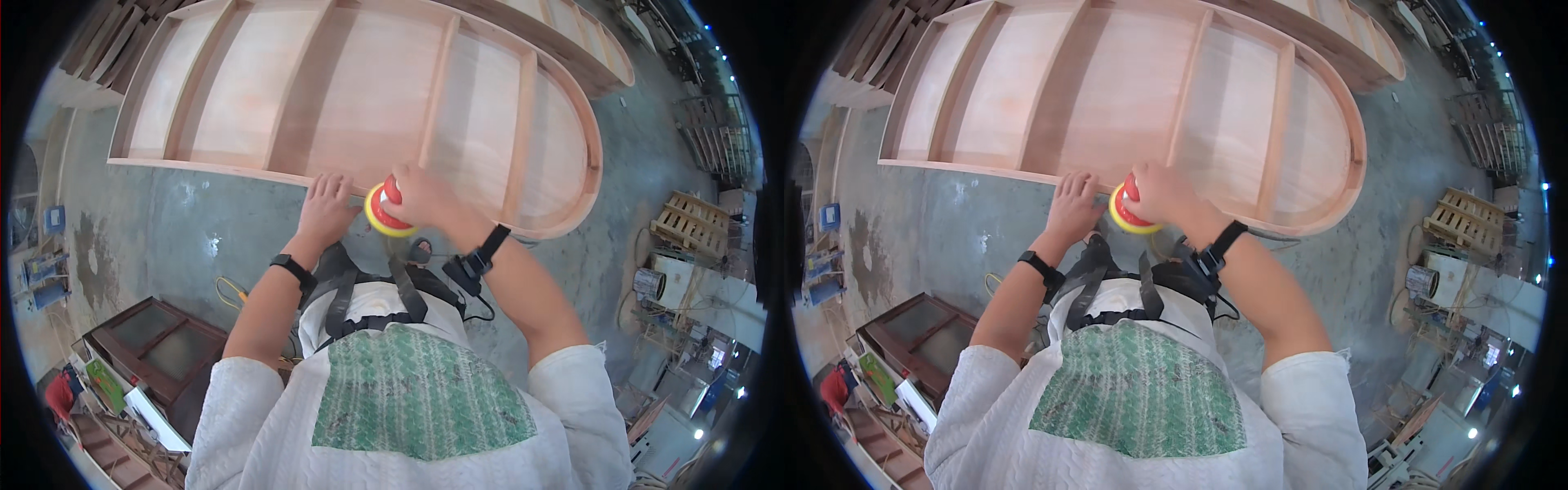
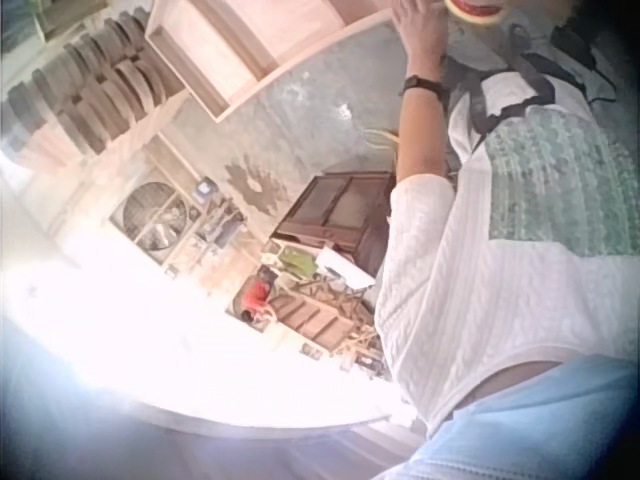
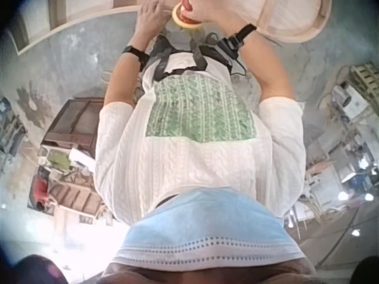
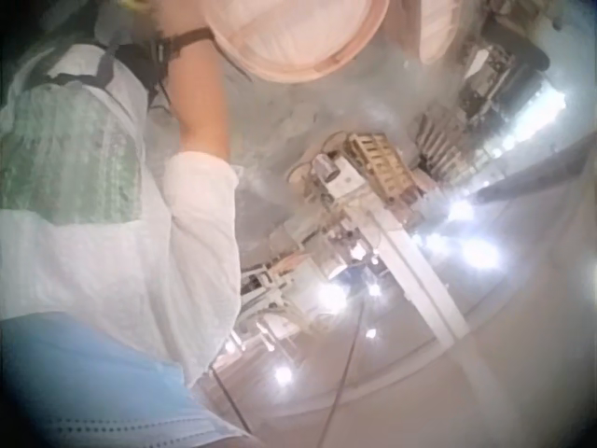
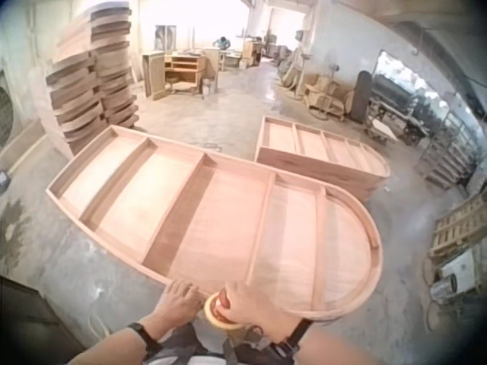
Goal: The person uses a handheld orbital sander to smooth the interior surfaces of a wooden furniture piece. They systematically move the sander across the bottom and side panels of the item, which is positioned on the workshop floor.
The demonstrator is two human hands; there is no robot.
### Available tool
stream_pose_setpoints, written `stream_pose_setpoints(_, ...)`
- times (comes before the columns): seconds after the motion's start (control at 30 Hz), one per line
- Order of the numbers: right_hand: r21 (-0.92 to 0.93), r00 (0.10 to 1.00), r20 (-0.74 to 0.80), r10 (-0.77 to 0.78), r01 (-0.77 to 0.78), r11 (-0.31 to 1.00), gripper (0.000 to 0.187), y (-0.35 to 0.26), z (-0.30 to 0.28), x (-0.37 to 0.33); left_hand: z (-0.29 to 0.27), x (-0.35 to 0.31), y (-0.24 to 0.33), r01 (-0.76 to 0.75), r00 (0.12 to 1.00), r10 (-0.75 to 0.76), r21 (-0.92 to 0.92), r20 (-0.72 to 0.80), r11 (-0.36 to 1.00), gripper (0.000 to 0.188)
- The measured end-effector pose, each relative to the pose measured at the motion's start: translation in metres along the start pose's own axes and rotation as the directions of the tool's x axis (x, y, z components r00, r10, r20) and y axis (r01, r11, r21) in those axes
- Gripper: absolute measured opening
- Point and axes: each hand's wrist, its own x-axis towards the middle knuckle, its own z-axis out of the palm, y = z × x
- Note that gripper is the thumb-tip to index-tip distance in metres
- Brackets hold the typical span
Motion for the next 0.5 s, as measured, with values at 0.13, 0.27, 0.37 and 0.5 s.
stream_pose_setpoints(0.13, 0.064, 0.891, 0.386, 0.239, -0.284, 0.957, 0.061, 0.004, -0.012, 0.087, -0.055, -0.02, -0.1, 0.072, 0.989, -0.058, 0.099, -0.135, 0.992, 0.085)
stream_pose_setpoints(0.27, -0.112, 0.905, 0.284, 0.316, -0.296, 0.949, 0.056, -0.031, -0.001, 0.115, -0.108, -0.031, -0.248, 0.2, 0.98, -0.198, 0.176, -0.028, 0.964, 0.085)
stream_pose_setpoints(0.37, -0.087, 0.987, 0.004, 0.158, -0.157, 0.984, 0.051, -0.082, 0.011, 0.087, -0.127, -0.042, -0.304, 0.216, 0.966, -0.236, 0.173, 0.105, 0.961, 0.078)
stream_pose_setpoints(0.5, -0.129, 0.885, 0.224, 0.409, -0.389, 0.912, 0.055, -0.08, 0.016, 0.133, -0.126, -0.041, -0.319, 0.176, 0.981, -0.187, 0.172, 0.049, 0.969, 0.07)
